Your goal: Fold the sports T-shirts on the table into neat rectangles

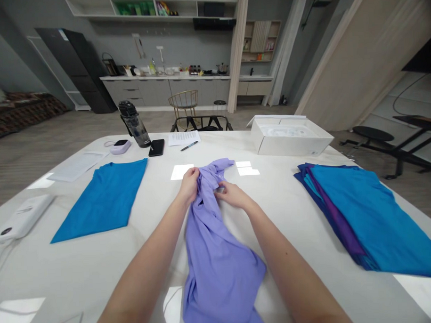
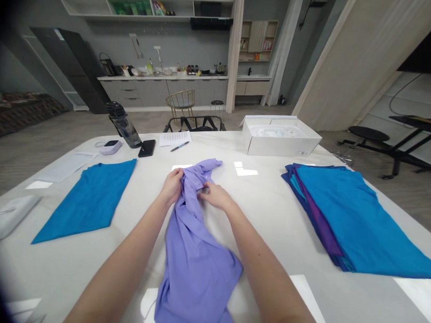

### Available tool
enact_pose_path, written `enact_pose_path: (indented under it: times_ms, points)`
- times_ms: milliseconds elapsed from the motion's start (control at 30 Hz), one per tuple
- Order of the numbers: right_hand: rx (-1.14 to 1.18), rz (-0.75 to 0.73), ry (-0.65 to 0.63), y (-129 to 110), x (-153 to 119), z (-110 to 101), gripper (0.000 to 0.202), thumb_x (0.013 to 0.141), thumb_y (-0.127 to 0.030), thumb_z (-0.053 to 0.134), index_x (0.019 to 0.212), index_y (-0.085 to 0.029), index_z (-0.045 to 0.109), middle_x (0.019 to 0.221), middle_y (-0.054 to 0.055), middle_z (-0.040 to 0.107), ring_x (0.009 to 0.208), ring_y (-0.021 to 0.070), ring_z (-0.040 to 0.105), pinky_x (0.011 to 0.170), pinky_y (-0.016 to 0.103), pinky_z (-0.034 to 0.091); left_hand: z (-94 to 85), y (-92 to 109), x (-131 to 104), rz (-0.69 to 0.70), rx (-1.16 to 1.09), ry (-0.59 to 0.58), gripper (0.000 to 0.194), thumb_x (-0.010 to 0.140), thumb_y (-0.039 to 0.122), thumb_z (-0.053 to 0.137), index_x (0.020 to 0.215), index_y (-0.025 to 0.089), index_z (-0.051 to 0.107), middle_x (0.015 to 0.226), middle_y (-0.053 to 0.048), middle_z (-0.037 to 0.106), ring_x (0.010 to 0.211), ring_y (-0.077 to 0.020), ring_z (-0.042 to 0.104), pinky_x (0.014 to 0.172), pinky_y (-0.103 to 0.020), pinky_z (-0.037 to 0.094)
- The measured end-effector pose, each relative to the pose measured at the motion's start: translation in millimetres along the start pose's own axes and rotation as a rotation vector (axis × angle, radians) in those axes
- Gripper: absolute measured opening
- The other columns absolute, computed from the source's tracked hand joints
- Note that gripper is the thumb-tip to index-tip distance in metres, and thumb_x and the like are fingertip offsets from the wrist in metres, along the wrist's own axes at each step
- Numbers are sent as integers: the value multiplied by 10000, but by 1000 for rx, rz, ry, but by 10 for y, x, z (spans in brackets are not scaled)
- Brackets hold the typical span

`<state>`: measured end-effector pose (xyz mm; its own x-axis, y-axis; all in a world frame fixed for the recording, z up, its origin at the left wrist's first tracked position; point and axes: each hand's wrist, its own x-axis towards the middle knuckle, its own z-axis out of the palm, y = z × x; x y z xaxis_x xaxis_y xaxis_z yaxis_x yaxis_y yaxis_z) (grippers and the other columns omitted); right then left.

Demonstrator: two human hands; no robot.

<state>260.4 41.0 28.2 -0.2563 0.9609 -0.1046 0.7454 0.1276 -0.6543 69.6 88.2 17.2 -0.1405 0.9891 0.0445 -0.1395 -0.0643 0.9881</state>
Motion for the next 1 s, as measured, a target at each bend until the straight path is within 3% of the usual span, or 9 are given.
enact_pose_path:
  times_ms: [67, 167, 233, 300, 433, 533, 733, 867, 1000]
  points:
    - [-61, -21, 27, -46, -9, 75, 338, 851, -386, 691, 1152, -232, 689, 851, 29, 719, 818, 222, 665, 723, 284, 461, -119, 22, 44, 156, 262, -42, 154, 811, 231, 607, 958, 196, 635, 953, -44, 646, 860, -176, 616, 885, -347, 501]
    - [-110, -48, 67, -116, -24, 133, 169, 903, -320, 610, 1010, -252, 721, 915, 42, 740, 875, 230, 675, 736, 277, 451, -228, 106, 40, 437, 645, -339, 385, 732, 68, 557, 1059, 221, 690, 1211, -72, 646, 1165, -224, 585, 1090, -399, 417]
    - [-109, -47, 120, -151, -28, 140, 174, 925, -279, 561, 981, -238, 720, 971, 62, 748, 924, 236, 674, 763, 275, 449, -234, 179, -4, 485, 781, -540, 420, 731, 56, 541, 1071, 235, 709, 1244, -63, 662, 1218, -234, 577, 1126, -397, 394]
    - [-84, -35, 204, -173, -30, 121, 207, 955, -276, 513, 992, -224, 710, 979, 71, 749, 929, 232, 672, 785, 273, 448, -207, 255, -62, 438, 840, -611, 387, 755, 90, 543, 1073, 233, 710, 1157, -57, 705, 1122, -242, 631, 1055, -385, 453]
    - [45, -36, 379, -213, -47, 27, 323, 1026, -395, 408, 1067, -223, 679, 921, 60, 735, 853, 215, 670, 781, 277, 461, -144, 398, -152, 278, 746, -565, 442, 738, 136, 572, 1159, 218, 676, 1051, -31, 731, 947, -233, 669, 886, -339, 522]
    - [172, -91, 352, -243, -50, -29, 355, 1033, -413, 386, 1194, -239, 649, 1060, 68, 731, 925, 213, 672, 826, 294, 495, -88, 434, -169, 239, 569, -533, 471, 748, 211, 644, 1219, 211, 657, 1161, -38, 716, 1039, -239, 655, 941, -333, 507]
    - [343, -165, 370, -174, 36, 66, 331, 950, -356, 512, 1227, -203, 610, 1240, 93, 665, 1054, 207, 643, 850, 310, 536, -2, 310, -85, 34, 221, -122, 296, 832, 433, 670, 966, 171, 700, 957, -69, 750, 952, -251, 686, 897, -377, 533]
    - [324, -110, 346, -90, 83, 206, 408, 849, -437, 682, 1147, -169, 605, 1171, 108, 659, 922, 194, 646, 866, 338, 524, -106, 331, 27, -168, -337, -9, 274, 884, 366, 615, 1063, 166, 666, 1039, -87, 757, 1024, -225, 705, 916, -363, 559]
    - [417, 6, 205, -127, 82, 300, 698, 845, -515, 691, 1412, -182, 457, 1229, 114, 622, 763, 144, 634, 791, 321, 533, -264, 387, 138, -322, -515, -5, 143, 891, 245, 557, 930, 154, 660, 977, -108, 762, 1083, -229, 702, 958, -369, 568]
